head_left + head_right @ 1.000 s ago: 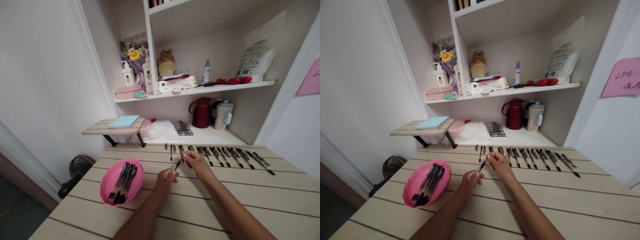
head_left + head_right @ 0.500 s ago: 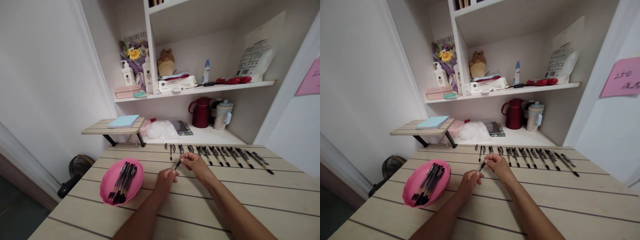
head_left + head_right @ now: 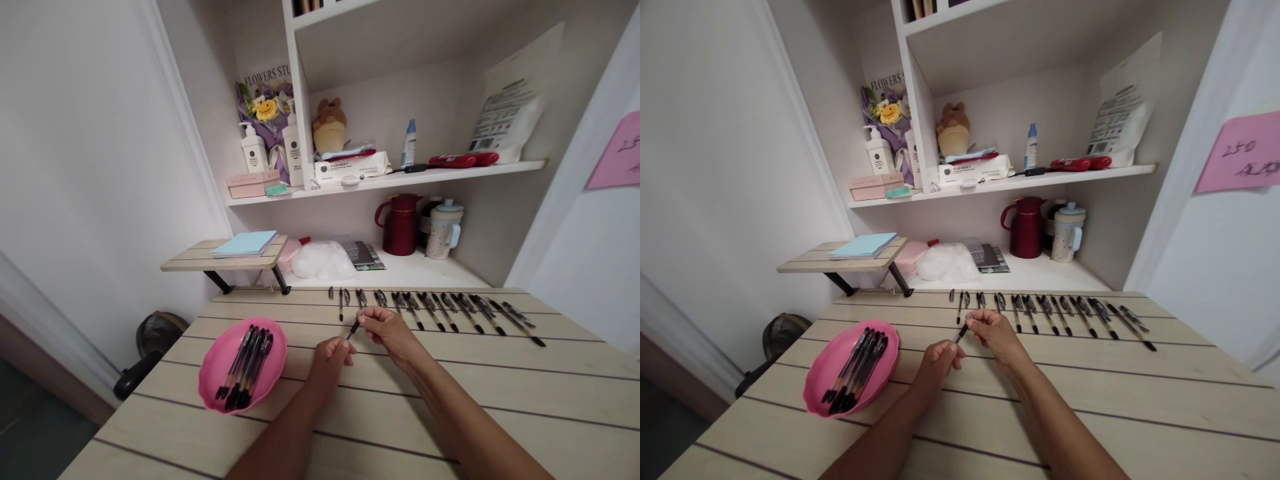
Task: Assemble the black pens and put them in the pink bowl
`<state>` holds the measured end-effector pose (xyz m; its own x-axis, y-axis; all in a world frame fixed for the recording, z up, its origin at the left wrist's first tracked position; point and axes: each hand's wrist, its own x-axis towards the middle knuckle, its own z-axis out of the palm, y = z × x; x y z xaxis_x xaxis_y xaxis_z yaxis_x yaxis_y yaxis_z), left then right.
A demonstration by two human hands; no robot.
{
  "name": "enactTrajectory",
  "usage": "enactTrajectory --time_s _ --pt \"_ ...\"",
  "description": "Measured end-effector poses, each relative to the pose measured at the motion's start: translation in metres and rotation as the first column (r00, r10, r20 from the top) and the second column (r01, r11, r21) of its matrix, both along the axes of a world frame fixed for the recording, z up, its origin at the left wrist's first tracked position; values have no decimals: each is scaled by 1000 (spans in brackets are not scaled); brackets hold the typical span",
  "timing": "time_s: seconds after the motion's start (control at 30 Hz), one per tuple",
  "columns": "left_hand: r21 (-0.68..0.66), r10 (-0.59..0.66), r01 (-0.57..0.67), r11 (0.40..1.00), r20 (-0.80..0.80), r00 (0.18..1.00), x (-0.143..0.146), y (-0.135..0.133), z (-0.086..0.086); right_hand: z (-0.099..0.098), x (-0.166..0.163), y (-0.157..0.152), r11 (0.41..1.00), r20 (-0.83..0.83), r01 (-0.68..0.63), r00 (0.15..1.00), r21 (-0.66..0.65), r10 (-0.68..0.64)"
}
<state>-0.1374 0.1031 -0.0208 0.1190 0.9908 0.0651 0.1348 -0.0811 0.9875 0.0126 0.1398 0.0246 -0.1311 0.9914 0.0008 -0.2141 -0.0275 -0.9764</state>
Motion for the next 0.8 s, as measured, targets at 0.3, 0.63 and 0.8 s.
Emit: enactTrajectory --time_s 0.3,0.63,0.8 --pt "-3 -3 3 1000 24 1000 0 0 0 -6 -6 0 998 -48 65 997 -3 -65" --pt "-1 -27 27 1000 24 999 -2 1 -2 -7 -14 -3 993 -96 114 989 -3 -114" --pt "-7 -26 26 1000 29 999 -1 0 -2 -7 -18 -8 995 -194 76 977 -58 -86"
